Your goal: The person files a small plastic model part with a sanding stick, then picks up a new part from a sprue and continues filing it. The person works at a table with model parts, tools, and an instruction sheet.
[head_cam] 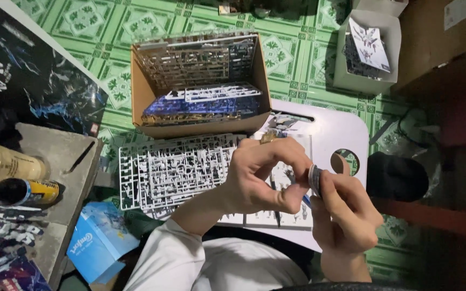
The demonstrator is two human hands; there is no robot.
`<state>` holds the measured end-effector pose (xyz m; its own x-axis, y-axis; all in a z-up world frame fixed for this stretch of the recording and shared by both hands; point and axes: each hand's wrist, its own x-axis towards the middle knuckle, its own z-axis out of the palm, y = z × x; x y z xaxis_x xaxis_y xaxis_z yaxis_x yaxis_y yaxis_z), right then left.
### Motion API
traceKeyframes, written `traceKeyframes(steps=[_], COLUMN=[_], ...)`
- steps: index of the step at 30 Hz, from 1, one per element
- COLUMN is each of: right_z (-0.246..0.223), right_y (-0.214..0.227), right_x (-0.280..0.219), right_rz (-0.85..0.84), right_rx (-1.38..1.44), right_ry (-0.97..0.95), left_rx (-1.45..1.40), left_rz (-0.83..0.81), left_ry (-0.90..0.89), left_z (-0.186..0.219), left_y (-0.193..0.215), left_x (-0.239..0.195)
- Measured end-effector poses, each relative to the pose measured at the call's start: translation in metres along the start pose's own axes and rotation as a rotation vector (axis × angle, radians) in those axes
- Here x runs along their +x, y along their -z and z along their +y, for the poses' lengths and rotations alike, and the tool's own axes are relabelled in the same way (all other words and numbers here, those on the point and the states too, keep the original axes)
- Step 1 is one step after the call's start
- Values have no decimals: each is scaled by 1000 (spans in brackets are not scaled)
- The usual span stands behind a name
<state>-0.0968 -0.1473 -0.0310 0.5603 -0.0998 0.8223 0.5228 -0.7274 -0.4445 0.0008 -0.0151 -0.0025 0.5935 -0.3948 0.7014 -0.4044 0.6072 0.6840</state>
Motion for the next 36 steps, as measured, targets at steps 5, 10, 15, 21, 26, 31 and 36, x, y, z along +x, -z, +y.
traceKeyframes(steps=[5, 10, 15, 21, 26, 31, 36], right_z=[30, 57, 86, 112, 135, 136, 134], right_y=[10, 37, 43, 37, 9, -67, -127], right_x=[13, 18, 20, -2, -36, -41, -47], right_rz=[3, -12, -136, -365, -619, -1065, -1185], right_rx=[257, 302, 284, 291, 217, 155, 190], right_ry=[-57, -308, -309, -392, -590, -378, -605], left_rx=[-116, -136, -170, -103, -38, 276, 684], left_rz=[11, 36, -2, 201, 249, 198, 44], left_ry=[50, -30, -148, -96, -55, 79, 217], left_z=[3, 1, -4, 12, 18, 18, 7], left_y=[13, 30, 40, 38, 47, 79, 107], left_x=[11, 4, 7, 5, 7, -23, -70])
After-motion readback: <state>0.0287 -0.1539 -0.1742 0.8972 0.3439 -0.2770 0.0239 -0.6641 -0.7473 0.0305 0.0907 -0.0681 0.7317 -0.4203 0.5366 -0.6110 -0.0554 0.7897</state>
